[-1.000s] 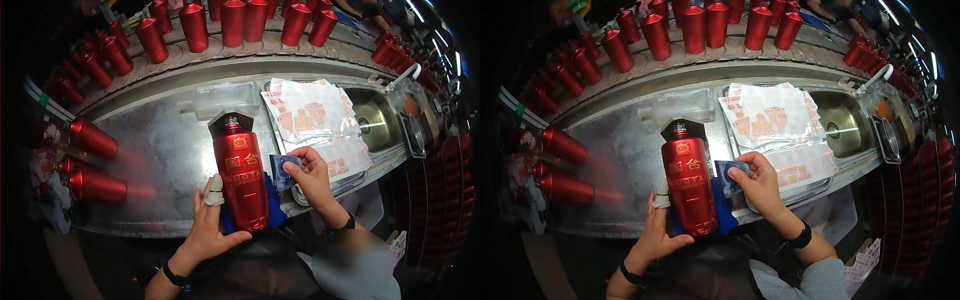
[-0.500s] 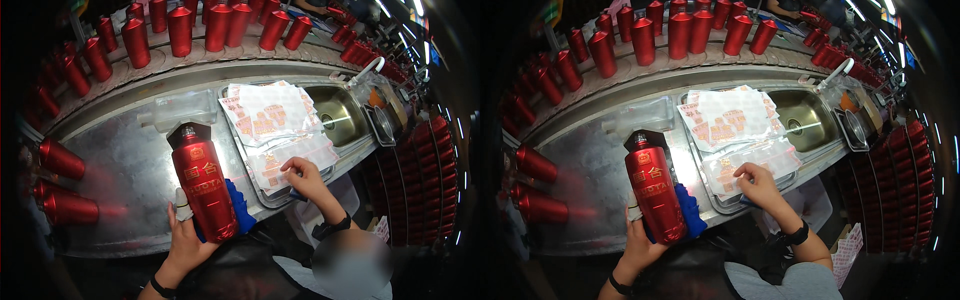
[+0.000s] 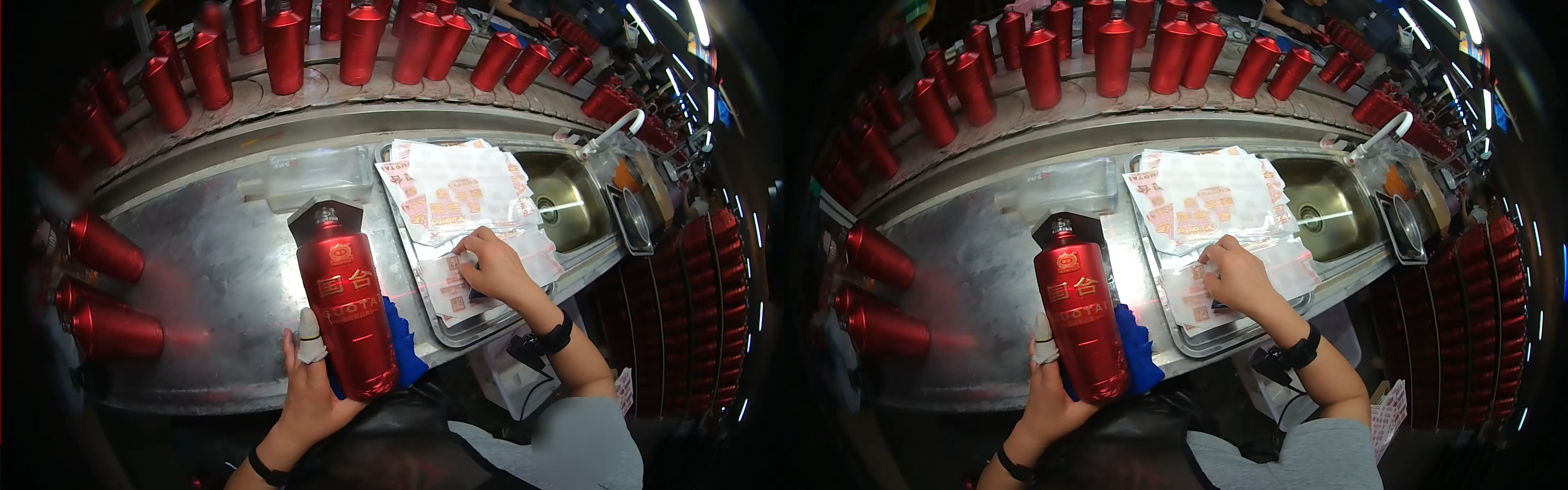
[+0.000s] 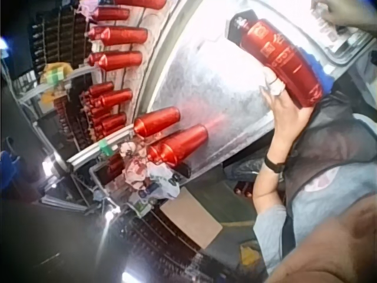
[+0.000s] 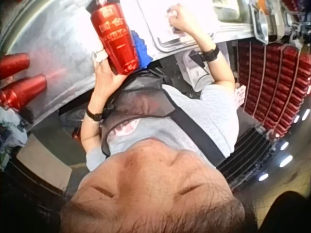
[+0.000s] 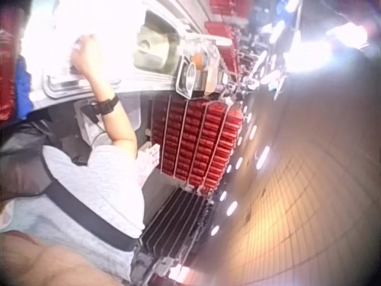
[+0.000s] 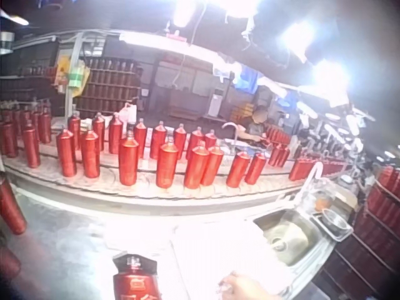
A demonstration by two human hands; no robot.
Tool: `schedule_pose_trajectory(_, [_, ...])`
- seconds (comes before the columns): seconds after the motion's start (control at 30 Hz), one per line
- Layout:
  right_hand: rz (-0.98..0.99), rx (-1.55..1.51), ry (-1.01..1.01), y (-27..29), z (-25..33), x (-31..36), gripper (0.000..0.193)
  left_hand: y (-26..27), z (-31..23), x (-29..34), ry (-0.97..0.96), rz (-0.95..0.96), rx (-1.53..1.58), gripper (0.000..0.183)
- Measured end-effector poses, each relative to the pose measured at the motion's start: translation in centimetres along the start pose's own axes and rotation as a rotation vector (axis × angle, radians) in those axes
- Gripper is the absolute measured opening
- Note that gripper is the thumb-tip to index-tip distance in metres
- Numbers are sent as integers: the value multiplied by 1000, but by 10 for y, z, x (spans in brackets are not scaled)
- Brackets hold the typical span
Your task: Applying labels to red metal bottles and wiping them clean at an assembly line station.
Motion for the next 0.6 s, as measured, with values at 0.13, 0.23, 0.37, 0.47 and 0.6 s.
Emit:
schedule_pose_trajectory(0.13, [103,-50,56,2,-7,-23,20,4,-2,-5,-35,9,-4,115])
schedule_pose_trajectory(0.23, [279,-261,-81,1,-11,-36,19,-3,9,2,10,16,82,117])
schedule_pose_trajectory(0.37, [300,-384,-144,-7,-24,-42,15,-3,11,5,23,44,62,115])
schedule_pose_trajectory(0.47, [208,-430,-121,-3,-12,-34,13,-3,9,6,19,100,-57,115])
schedule_pose_trajectory(0.6, [45,-310,-59,24,32,-4,12,-4,10,0,21,81,-1,114])
Point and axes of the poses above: each hand's wrist, its own x-axis away from the middle knuckle, its own y-axis out of the back of the hand, z = x × y, the point moved 3 cm from there along -x, towards the middle knuckle, and after that the axes turned 1 degree about -x, right-handed, at the moved point
